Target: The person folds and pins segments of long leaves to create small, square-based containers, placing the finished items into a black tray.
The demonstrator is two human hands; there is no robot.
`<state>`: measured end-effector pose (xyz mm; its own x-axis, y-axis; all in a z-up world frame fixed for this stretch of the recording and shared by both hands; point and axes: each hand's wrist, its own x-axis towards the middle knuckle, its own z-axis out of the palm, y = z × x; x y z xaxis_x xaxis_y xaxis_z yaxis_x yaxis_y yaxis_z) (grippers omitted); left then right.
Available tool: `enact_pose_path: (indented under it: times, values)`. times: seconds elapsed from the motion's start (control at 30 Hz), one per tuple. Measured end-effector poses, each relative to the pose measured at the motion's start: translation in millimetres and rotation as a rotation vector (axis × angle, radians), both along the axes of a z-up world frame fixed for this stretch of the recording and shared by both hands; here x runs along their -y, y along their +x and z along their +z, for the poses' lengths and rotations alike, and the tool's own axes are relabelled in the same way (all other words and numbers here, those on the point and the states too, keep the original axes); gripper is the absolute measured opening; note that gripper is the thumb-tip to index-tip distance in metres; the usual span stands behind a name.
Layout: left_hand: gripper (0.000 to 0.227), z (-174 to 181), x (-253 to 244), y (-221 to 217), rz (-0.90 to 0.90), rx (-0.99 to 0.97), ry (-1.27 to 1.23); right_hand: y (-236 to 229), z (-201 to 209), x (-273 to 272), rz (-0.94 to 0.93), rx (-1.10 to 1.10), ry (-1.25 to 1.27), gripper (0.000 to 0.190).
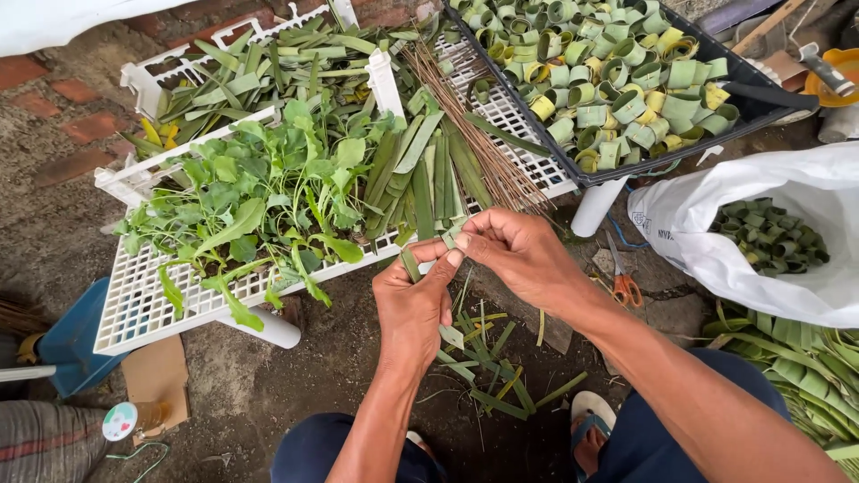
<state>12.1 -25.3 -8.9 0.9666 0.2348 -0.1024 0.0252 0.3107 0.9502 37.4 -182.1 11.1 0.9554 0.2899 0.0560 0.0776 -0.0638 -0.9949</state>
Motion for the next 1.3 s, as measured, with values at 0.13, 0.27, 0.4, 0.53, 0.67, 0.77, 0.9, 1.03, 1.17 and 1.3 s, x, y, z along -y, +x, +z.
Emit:
enact_pose_path:
  times: [0.13,0.27,0.4,0.53,0.67,0.77,0.9,1.03,1.17,1.3]
  values:
    - [0.024,12.6,-3.7,1.5,-0.018,-0.058,-0.013,6.7,36.2,9.7,-0.079,0.052,-0.108,0.015]
    - [0.035,-7.5,-18.6,12.0,-0.146,-0.164,-0.399,57.9,6.3,85.1,-0.457,0.495,-0.409,0.010]
    - [0.050,-1.6,-18.9,8.6,-0.195,-0.173,-0.609,83.5,-23.7,138.2,-0.698,0.477,-0.687,0.047]
    - [0.050,-20.4,-24.4,8.3,-0.342,0.034,-0.671,58.0,1.3,105.8,-0.693,0.509,-0.659,0.043]
    - [0.045,-10.3,-11.9,1.7,-0.330,0.020,-0.479,22.7,17.1,60.7,-0.449,0.578,-0.490,0.038]
    - [0.038,-13.4,-3.3,1.5,-0.332,0.011,-0.389,4.6,21.9,43.9,-0.294,0.485,-0.346,0.038]
    - [0.027,-5.5,2.9,-3.5,-0.437,-0.025,-0.283,0.9,-0.1,29.2,0.006,0.008,-0.170,0.033]
    - [0.027,-1.2,8.1,-11.8,-0.498,-0.040,-0.235,-1.2,-8.1,26.0,0.069,-0.024,-0.112,0.030]
    - [0.029,11.4,3.1,-18.4,-0.596,-0.089,-0.197,1.7,-13.1,30.2,0.054,-0.027,-0.115,0.019]
    - [0.028,-2.0,-3.4,-22.2,-0.676,-0.090,-0.107,2.3,-13.8,32.8,0.009,0.006,-0.094,0.018]
